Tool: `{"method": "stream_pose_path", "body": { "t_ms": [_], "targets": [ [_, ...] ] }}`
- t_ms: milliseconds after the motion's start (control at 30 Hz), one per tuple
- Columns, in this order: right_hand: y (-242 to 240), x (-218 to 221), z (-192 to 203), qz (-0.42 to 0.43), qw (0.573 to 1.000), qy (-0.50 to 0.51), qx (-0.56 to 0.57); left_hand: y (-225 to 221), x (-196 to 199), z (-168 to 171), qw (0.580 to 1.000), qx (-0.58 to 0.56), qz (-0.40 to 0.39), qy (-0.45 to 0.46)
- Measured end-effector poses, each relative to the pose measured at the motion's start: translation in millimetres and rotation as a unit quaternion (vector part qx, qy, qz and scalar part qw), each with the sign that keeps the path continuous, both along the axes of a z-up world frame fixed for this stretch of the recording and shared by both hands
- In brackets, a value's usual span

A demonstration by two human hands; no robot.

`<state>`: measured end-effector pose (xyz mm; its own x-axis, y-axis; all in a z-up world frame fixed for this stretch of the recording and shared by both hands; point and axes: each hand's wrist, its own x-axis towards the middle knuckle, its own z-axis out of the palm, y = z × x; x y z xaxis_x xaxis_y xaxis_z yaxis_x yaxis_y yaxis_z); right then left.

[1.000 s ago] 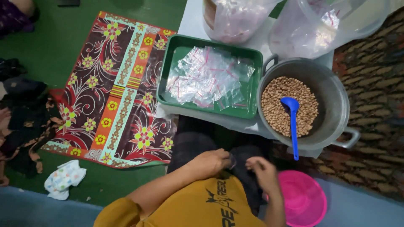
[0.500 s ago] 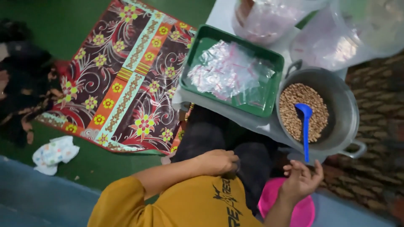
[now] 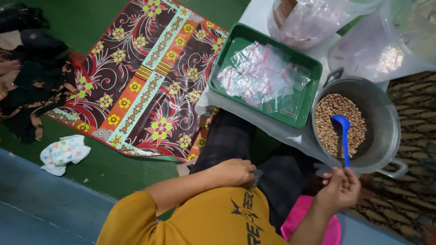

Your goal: The person scoops peanuts from a metal pot using a blue plastic scoop and pours them into small clear plastic bags. They seal each bag and place it into a green tray, repeating the process throughout the clip.

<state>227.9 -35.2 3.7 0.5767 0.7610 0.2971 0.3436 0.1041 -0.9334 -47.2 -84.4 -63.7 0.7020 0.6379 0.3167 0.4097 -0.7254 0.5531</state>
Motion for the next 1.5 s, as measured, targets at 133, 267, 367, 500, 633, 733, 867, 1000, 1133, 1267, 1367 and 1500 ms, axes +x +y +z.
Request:
{"method": "stream_pose_path", "body": {
  "t_ms": [133,267,367,500,633,733,867,1000,1133,1267,1367,1500],
  "targets": [
    [35,34,-16,-0.007,0.996,-0.065,0.061,-1,3,5,1.000,-0.022,-0.020,-0.008],
    [74,51,-9,0.015,0.995,-0.014,0.102,0,6,15,0.998,-0.056,-0.015,0.013],
    [95,60,6,0.043,0.990,0.037,0.129,-3,5,17,0.997,-0.070,-0.016,0.024],
    [122,59,36,0.053,0.976,0.141,0.159,2,6,25,0.993,-0.111,-0.013,0.038],
    [136,71,41,0.066,0.957,0.249,0.136,7,9,28,0.988,-0.140,-0.025,0.059],
    [132,73,50,0.118,0.989,0.090,-0.001,13,8,35,0.991,-0.121,-0.031,0.045],
    [114,74,59,0.177,0.916,-0.355,0.058,32,1,67,0.992,-0.109,-0.042,0.040],
    [95,60,58,0.204,0.903,-0.377,0.037,70,-22,86,0.987,-0.073,-0.047,-0.136],
    [87,56,45,0.137,0.932,-0.334,0.037,118,-34,126,0.989,-0.010,0.019,-0.143],
    [86,57,32,0.088,0.979,-0.179,0.048,159,-25,164,0.988,0.112,-0.003,-0.104],
    [87,64,19,0.071,0.995,-0.048,0.060,176,-6,187,0.987,0.124,-0.009,-0.100],
    [87,72,17,0.044,0.994,0.084,0.058,195,23,190,0.989,0.132,0.015,-0.072]
  ]
}}
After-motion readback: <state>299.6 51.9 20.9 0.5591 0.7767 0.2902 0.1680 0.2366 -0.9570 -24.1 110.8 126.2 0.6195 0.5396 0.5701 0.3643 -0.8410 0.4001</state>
